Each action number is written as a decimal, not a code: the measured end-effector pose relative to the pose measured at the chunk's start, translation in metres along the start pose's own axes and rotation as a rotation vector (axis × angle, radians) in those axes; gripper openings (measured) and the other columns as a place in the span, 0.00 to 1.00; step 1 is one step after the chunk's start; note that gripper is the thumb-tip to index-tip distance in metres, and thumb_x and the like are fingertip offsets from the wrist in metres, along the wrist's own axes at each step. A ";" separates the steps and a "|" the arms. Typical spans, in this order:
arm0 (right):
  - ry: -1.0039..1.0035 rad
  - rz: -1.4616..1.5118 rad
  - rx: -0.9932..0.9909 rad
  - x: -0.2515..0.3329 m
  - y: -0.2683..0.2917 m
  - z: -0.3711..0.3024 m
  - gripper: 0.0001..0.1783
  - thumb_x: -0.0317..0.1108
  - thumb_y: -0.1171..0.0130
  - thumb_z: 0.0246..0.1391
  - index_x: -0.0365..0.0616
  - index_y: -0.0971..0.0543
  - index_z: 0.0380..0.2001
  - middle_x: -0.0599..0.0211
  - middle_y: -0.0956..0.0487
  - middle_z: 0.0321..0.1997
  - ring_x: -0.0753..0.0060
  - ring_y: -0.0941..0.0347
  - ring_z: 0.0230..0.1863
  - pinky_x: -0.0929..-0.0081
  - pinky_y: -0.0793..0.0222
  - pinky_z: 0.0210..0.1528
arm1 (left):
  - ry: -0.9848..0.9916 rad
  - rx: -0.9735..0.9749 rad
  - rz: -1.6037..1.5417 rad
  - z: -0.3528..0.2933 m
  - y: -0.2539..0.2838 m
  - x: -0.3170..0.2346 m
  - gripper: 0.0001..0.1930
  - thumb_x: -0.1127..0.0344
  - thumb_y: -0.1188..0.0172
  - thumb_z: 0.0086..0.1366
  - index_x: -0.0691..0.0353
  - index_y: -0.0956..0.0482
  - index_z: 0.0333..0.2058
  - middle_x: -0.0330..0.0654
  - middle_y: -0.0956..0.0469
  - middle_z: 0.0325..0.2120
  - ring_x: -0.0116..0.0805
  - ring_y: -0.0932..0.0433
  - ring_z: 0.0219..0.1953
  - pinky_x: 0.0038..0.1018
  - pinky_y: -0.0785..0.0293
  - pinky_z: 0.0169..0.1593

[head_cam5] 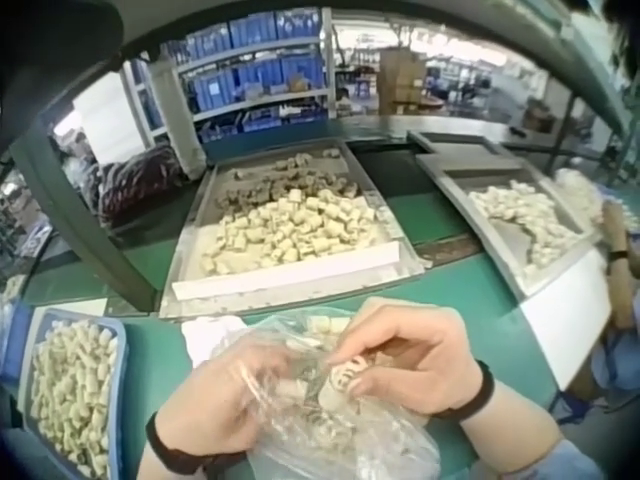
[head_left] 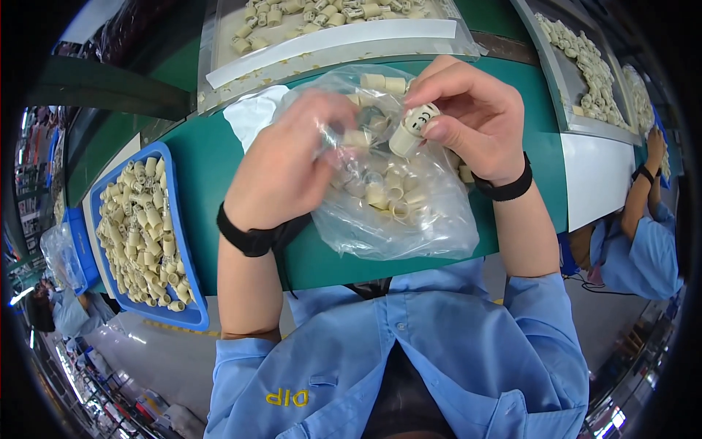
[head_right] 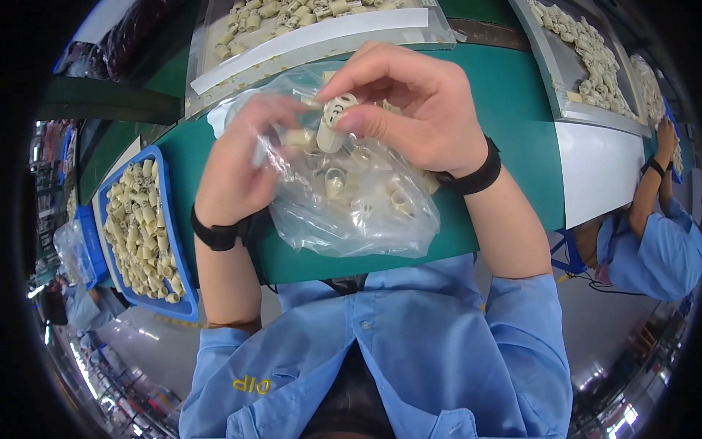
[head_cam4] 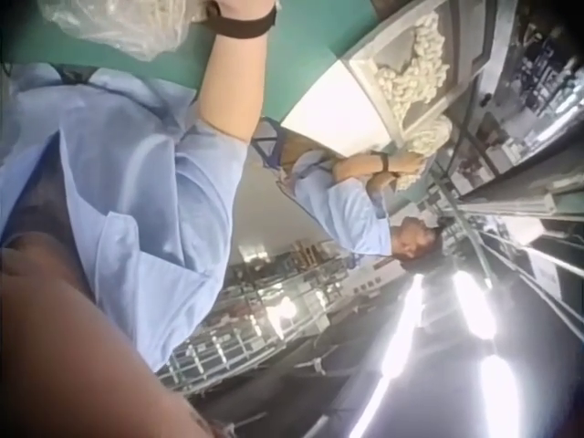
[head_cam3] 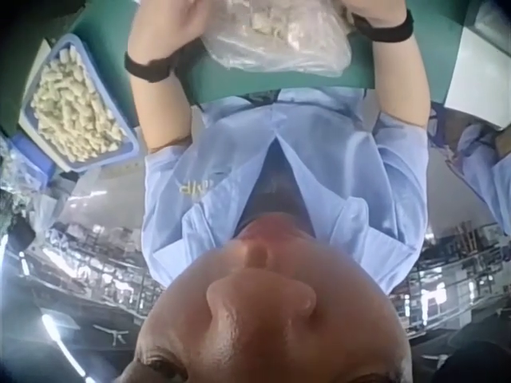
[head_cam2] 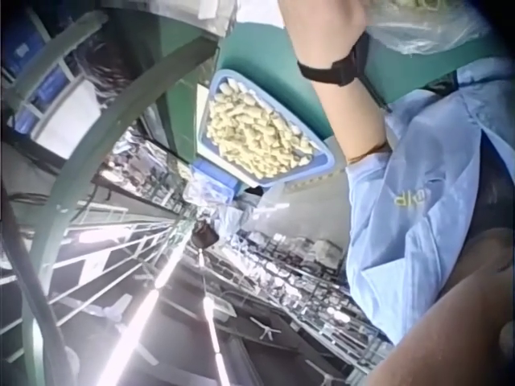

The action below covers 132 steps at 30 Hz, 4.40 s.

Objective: The person picks up a plastic sleeve and a connector from a bag, fits the sleeve over the connector by hand, and turns the assembly over. They then place the completed assembly into a blue tray and repeat the process.

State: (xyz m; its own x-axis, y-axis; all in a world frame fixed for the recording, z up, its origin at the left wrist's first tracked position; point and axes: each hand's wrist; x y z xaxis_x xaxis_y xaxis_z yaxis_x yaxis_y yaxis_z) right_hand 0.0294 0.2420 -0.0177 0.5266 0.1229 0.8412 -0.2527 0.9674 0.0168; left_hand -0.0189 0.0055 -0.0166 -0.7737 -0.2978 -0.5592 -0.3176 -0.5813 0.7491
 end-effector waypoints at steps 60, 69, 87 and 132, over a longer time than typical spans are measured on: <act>0.653 -0.752 0.144 0.014 -0.030 -0.014 0.20 0.21 0.30 0.38 0.41 0.20 0.38 0.60 0.23 0.43 0.63 0.24 0.38 0.73 0.23 0.37 | -0.191 -0.243 -0.243 0.001 -0.003 -0.005 0.15 0.73 0.37 0.55 0.78 0.19 0.40 0.47 0.21 0.26 0.32 0.23 0.27 0.23 0.29 0.32; 0.623 -0.720 0.107 0.006 -0.032 -0.015 0.15 0.25 0.33 0.42 0.38 0.19 0.37 0.57 0.22 0.41 0.63 0.23 0.34 0.72 0.23 0.36 | -0.291 -0.210 -0.169 0.003 -0.006 0.006 0.18 0.72 0.35 0.51 0.77 0.19 0.41 0.48 0.20 0.29 0.33 0.23 0.28 0.23 0.29 0.32; 0.589 -0.749 0.155 0.016 -0.029 -0.002 0.17 0.30 0.29 0.40 0.37 0.18 0.36 0.61 0.20 0.37 0.71 0.24 0.32 0.78 0.30 0.29 | -0.235 -0.175 -0.246 0.000 -0.010 0.012 0.15 0.68 0.32 0.55 0.70 0.17 0.40 0.44 0.20 0.25 0.29 0.24 0.22 0.21 0.31 0.25; -0.411 0.032 0.241 0.014 -0.021 -0.010 0.32 0.52 0.38 0.48 0.34 0.27 0.46 0.67 0.26 0.39 0.82 0.31 0.36 0.86 0.38 0.34 | -0.249 -0.239 -0.276 0.005 -0.013 -0.011 0.14 0.69 0.32 0.52 0.64 0.15 0.39 0.42 0.18 0.21 0.32 0.21 0.18 0.22 0.29 0.22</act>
State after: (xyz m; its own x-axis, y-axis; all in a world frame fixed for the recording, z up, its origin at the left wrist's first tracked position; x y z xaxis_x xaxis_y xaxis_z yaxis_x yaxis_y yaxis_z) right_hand 0.0503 0.2255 -0.0119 0.1630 0.0065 0.9866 -0.4701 0.8797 0.0719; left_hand -0.0090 0.0202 -0.0189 -0.7953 0.0681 -0.6024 -0.4183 -0.7808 0.4640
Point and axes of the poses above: each hand's wrist, its own z-axis towards the middle knuckle, its own y-axis out of the back of the hand, x = y × z
